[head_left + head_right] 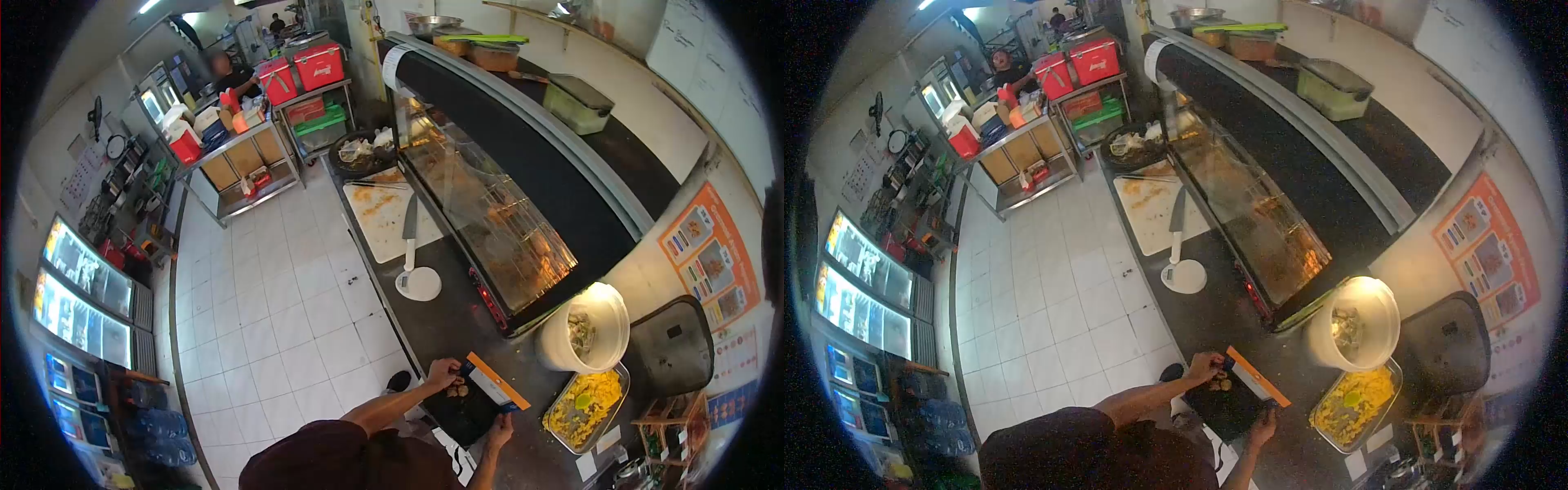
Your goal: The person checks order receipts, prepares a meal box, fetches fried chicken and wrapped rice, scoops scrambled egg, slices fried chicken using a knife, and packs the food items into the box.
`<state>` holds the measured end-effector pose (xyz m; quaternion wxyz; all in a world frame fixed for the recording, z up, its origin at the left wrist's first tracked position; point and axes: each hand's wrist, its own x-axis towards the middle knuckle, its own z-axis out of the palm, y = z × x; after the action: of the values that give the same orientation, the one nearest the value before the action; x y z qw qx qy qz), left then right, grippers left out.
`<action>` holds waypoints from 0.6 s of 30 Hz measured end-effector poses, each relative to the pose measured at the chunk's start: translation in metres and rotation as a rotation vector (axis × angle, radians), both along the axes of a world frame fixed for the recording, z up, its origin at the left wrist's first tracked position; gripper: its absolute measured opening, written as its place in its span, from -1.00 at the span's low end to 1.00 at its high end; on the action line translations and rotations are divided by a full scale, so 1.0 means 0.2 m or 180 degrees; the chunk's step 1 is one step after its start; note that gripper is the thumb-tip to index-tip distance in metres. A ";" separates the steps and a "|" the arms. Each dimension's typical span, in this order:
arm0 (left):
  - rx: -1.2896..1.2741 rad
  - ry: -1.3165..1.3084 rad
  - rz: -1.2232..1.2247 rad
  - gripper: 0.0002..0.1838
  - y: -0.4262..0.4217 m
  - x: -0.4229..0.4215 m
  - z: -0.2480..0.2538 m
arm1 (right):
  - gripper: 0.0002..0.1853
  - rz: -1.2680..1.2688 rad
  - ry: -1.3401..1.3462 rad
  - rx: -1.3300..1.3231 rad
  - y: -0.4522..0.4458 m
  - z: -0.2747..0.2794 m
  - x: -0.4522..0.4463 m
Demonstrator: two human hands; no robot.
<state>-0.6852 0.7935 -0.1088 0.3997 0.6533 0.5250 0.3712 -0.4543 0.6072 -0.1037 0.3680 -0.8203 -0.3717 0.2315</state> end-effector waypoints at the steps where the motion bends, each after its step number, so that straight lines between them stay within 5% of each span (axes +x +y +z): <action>1: 0.0163 -0.0049 -0.0079 -0.73 0.02 0.02 -0.02 | -0.57 0.0035 -0.0274 -0.0208 -0.02 -0.04 0.03; 5: -0.0331 -0.0095 -0.0292 -0.77 0.03 0.06 0.00 | -0.75 -0.0159 -0.0487 0.0281 -0.06 -0.16 0.04; 8: -0.0629 0.0272 -0.0388 -0.78 0.10 0.07 -0.01 | -0.72 -0.0958 0.0303 0.0869 -0.06 -0.33 0.01; 11: -0.0988 0.0469 -0.0551 -0.78 0.14 0.07 -0.02 | -0.70 -0.0303 -0.0245 -0.0029 -0.07 -0.10 0.02; 13: -0.1361 0.0749 -0.0816 -0.79 0.17 0.06 0.16 | -0.70 -0.0836 0.0565 -0.0037 -0.05 0.06 -0.05; 18: -0.0490 0.0560 -0.1217 -0.77 0.20 0.04 -0.03 | -0.68 -0.0941 0.0499 0.0160 -0.06 0.11 -0.08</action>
<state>-0.6770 0.8343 -0.1156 0.4641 0.7384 0.4513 0.1891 -0.4701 0.5948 -0.0826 0.4463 -0.8359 -0.2228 0.2288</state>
